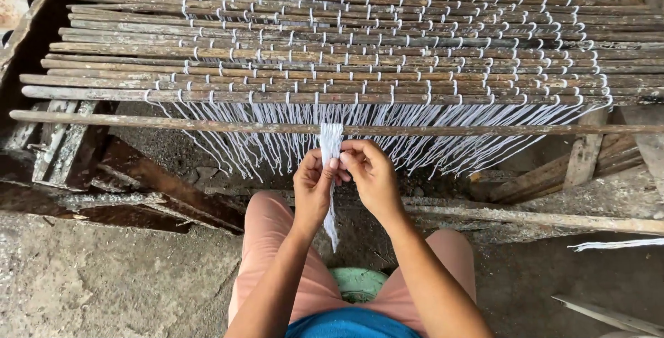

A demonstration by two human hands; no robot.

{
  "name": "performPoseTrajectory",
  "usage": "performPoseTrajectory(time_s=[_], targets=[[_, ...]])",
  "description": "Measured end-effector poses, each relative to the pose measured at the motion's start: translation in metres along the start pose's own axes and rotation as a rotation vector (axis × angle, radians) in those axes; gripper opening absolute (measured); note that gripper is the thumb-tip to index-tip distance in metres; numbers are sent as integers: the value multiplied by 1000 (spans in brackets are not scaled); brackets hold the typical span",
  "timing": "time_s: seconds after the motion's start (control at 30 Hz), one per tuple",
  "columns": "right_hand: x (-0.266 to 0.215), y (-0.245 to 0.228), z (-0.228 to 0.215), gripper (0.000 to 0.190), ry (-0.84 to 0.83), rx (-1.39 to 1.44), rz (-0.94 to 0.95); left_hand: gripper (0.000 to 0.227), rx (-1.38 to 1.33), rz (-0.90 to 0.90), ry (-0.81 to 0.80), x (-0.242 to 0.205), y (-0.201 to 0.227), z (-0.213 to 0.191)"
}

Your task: Weaving cotton wicks onto a wooden frame by looping them around individual sticks.

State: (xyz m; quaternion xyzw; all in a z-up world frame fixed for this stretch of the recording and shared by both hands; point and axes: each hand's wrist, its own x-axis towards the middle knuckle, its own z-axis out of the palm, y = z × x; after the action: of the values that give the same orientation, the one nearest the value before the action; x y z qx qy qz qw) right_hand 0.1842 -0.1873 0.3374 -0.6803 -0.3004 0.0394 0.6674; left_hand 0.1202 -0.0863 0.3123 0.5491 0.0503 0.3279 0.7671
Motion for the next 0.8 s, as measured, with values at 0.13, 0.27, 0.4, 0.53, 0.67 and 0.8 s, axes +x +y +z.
performPoseTrajectory(time_s=[0.13,0.27,0.4,0.53,0.67,0.8], targets=[[2,-5,11,10,24,70,27,13,-9,-7,16,0,-8,-5],[3,-7,10,5,45,87,81,13,-92,-42,51,-1,0,-1],[6,-3,-2,8,80,204,140,11,-119,-65,94,1,-2,-4],[2,-11,-2,12,72,247,180,9,-130,-62,108,-1,6,0],[-5,8,-1,20,19,226,182,10,-8,-54,54,-3,17,1],[-13,29,0,13,21,139,95,12,35,-76,46,-8,9,-4]])
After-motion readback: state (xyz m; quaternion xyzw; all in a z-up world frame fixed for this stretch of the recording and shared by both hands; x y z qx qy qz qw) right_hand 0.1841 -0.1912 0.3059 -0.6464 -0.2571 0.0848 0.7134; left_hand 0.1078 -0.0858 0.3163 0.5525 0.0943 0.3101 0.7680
